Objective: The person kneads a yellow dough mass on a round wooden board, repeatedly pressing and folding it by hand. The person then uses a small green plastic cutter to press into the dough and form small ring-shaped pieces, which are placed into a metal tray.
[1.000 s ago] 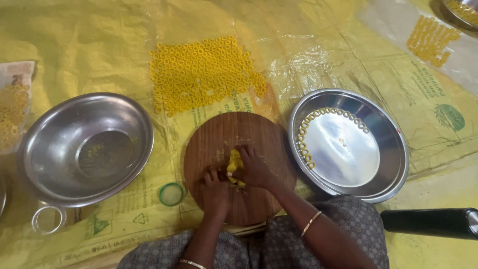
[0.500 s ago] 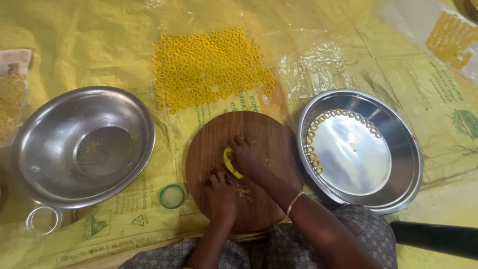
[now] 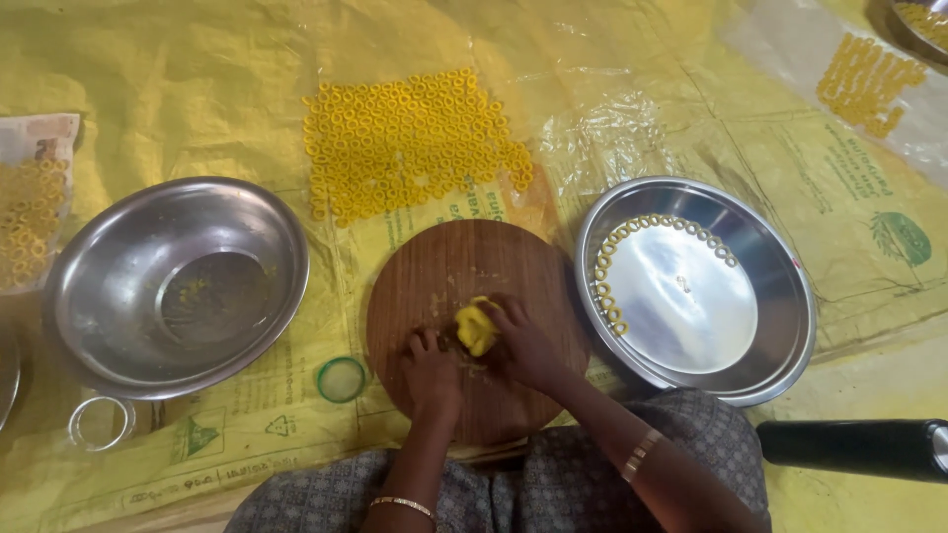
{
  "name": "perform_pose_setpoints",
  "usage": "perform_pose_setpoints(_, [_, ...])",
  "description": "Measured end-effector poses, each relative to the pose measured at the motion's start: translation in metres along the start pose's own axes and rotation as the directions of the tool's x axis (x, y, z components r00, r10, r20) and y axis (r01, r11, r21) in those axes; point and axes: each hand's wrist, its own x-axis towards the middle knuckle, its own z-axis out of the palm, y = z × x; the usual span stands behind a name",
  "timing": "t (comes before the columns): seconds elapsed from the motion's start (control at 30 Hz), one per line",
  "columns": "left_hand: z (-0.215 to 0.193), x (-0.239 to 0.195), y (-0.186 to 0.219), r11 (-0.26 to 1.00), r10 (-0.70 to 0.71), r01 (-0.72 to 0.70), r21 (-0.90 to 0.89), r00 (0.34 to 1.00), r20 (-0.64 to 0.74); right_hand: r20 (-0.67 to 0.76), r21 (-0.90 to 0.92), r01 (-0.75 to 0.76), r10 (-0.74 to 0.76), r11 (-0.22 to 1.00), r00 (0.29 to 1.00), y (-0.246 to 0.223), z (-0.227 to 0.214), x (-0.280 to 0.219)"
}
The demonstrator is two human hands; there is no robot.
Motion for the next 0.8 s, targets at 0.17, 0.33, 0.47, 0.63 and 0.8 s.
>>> perform_pose_setpoints(0.17, [-0.014,-0.006,0.003,1.0,0.006,-0.008,0.029,0.998,0.06,-0.117,0.063,-0.169,0.175,0.984,0.978,0.011,-0.051,-0.026])
perform_pose_setpoints(0.33, [-0.022,-0.008,0.008,0.999,-0.002,-0.005,0.053,0.99,0.14,-0.339,-0.132,-0.186,0.132,0.974,0.931,0.002,-0.062,-0.045])
perform_pose_setpoints(0.47, [-0.022,-0.007,0.008,1.0,-0.004,0.002,0.023,0.997,0.075,-0.226,-0.477,0.031,-0.157,0.878,0.962,-0.005,-0.032,-0.061])
perform_pose_setpoints(0.63, [-0.013,-0.002,0.01,0.998,-0.021,0.015,0.067,0.996,0.082,0.069,-0.196,-0.028,0.043,0.98,0.997,0.015,-0.044,-0.065])
perform_pose_setpoints(0.8, [0.011,0.012,0.001,0.999,-0.021,0.019,0.043,0.998,0.052,0.073,0.039,-0.493,0.49,0.869,0.869,0.013,-0.068,-0.029])
